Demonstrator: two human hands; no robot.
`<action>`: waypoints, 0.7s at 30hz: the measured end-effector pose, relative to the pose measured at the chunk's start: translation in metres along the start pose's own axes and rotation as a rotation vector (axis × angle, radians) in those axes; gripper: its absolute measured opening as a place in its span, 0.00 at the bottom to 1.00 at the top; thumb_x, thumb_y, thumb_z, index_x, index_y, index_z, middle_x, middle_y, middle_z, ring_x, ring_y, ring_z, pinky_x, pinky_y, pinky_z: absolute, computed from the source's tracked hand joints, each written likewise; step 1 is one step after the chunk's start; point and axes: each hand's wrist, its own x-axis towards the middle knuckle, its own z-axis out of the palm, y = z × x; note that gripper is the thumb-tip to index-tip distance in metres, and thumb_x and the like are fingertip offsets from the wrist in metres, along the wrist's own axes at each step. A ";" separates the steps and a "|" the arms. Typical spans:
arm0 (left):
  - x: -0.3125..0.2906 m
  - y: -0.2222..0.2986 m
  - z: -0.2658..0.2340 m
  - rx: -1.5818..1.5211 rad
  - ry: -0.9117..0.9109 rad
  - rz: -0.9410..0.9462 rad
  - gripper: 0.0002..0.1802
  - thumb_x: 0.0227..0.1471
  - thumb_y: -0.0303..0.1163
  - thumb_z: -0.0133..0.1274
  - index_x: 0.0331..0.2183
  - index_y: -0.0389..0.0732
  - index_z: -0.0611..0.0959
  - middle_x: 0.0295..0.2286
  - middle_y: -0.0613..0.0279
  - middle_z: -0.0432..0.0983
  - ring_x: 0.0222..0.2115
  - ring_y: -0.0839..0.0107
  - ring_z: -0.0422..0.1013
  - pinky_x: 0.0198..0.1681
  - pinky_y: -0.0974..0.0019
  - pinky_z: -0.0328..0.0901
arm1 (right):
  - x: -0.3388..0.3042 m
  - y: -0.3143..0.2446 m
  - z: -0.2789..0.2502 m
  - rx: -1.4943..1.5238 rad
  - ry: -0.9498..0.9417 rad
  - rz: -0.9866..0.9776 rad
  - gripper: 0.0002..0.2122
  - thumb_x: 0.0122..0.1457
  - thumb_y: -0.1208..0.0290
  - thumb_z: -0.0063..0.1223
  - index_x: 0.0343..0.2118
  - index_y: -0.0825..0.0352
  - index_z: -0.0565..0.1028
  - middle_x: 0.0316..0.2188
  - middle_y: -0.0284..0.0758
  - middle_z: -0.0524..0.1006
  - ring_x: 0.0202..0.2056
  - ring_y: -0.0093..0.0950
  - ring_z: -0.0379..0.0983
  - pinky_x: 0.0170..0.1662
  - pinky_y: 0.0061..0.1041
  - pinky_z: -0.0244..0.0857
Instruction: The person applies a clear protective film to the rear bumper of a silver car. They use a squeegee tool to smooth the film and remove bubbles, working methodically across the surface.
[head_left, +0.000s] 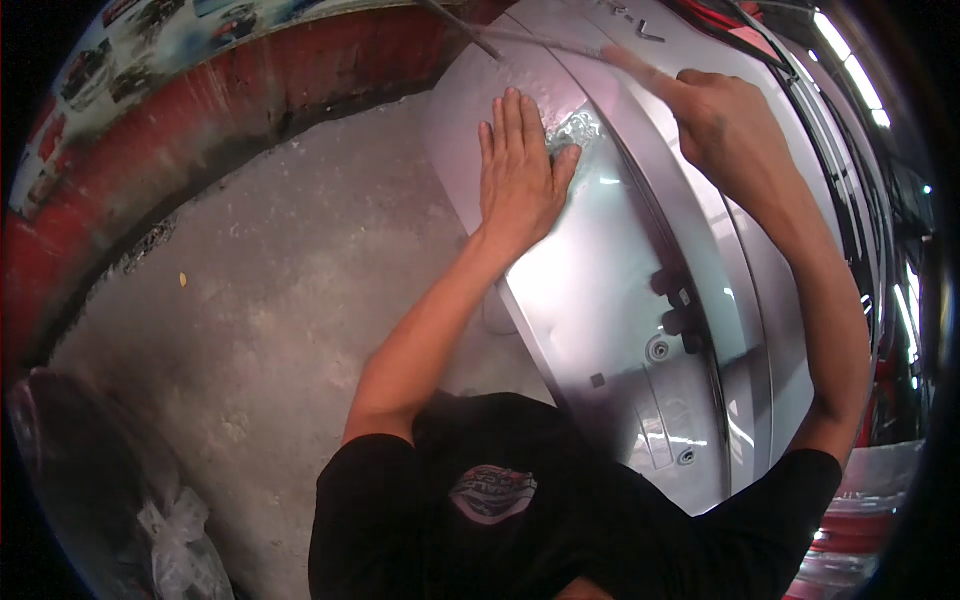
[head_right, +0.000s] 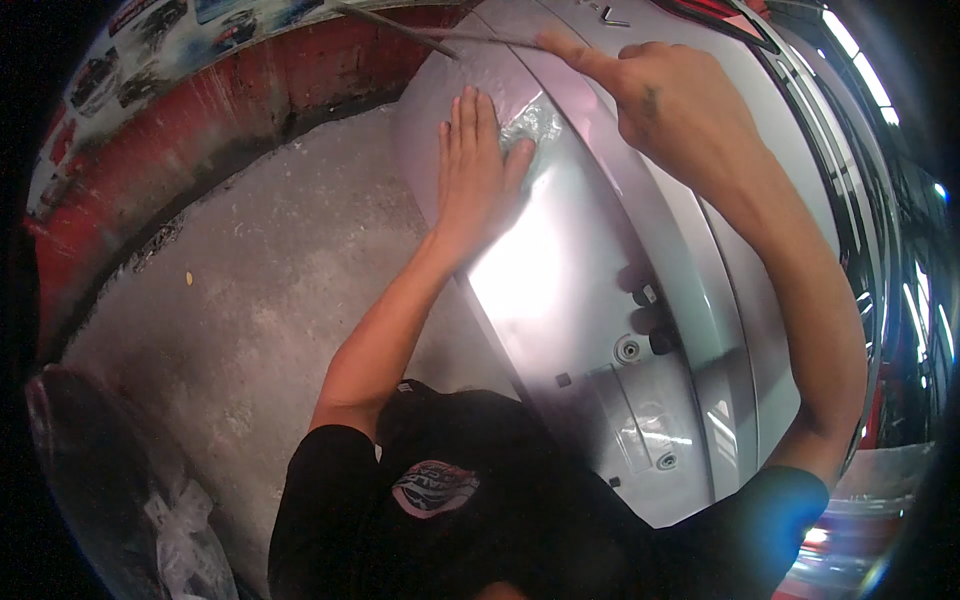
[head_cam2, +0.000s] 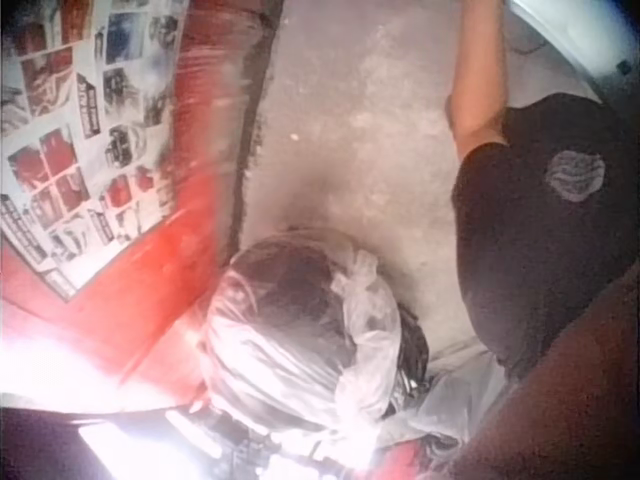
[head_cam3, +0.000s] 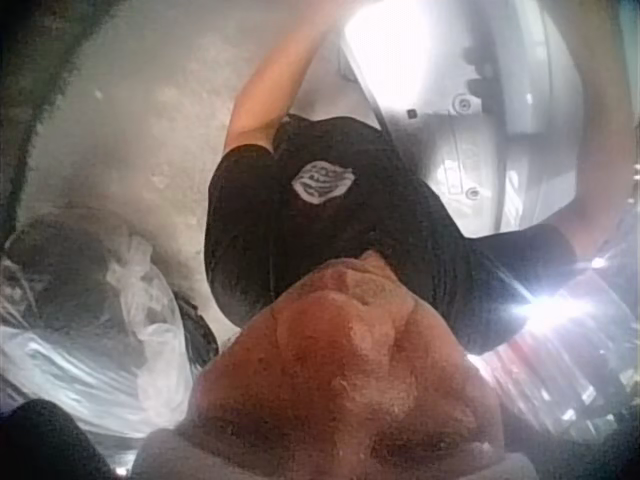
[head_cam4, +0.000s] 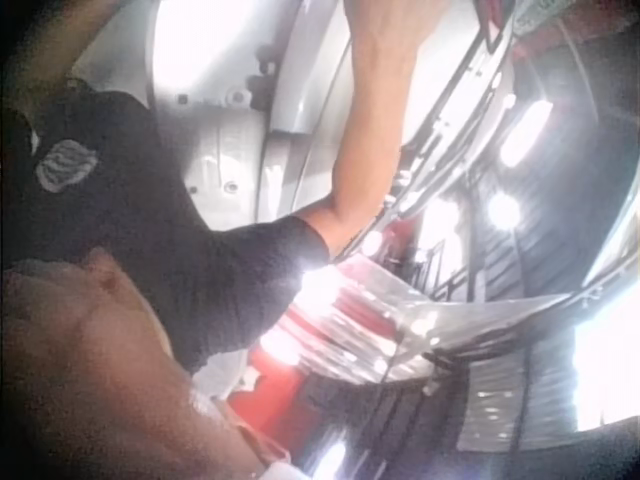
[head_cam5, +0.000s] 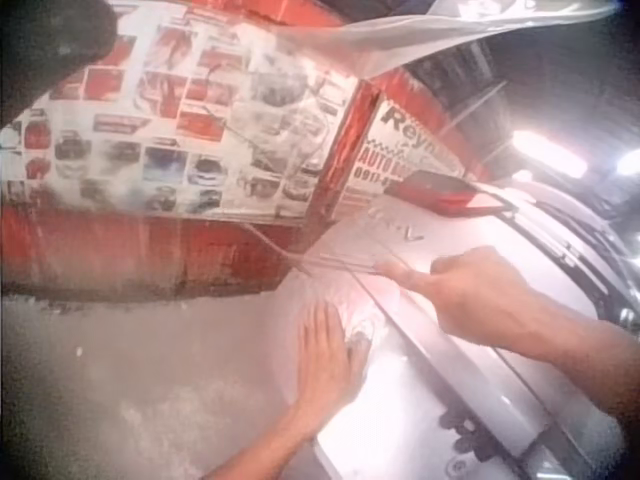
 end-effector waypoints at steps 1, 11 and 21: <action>0.001 -0.001 0.001 0.004 0.006 0.000 0.46 0.67 0.49 0.47 0.67 0.20 0.55 0.68 0.28 0.47 0.71 0.37 0.43 0.72 0.38 0.38 | 0.002 0.004 0.006 -0.031 -0.018 -0.005 0.42 0.49 0.89 0.52 0.68 0.42 0.69 0.20 0.40 0.74 0.21 0.38 0.73 0.30 0.39 0.68; 0.001 0.000 0.003 -0.006 0.018 0.005 0.45 0.67 0.49 0.47 0.67 0.20 0.55 0.69 0.28 0.46 0.71 0.37 0.42 0.73 0.38 0.37 | 0.001 0.006 0.004 -0.075 -0.095 -0.001 0.39 0.54 0.83 0.54 0.69 0.40 0.67 0.23 0.40 0.78 0.25 0.38 0.78 0.32 0.38 0.72; 0.001 0.000 0.002 -0.022 0.009 -0.013 0.45 0.66 0.47 0.48 0.67 0.21 0.55 0.70 0.32 0.45 0.73 0.41 0.39 0.74 0.42 0.34 | 0.007 0.003 0.006 -0.080 -0.061 0.022 0.43 0.49 0.89 0.52 0.69 0.42 0.67 0.20 0.42 0.75 0.22 0.39 0.75 0.31 0.40 0.70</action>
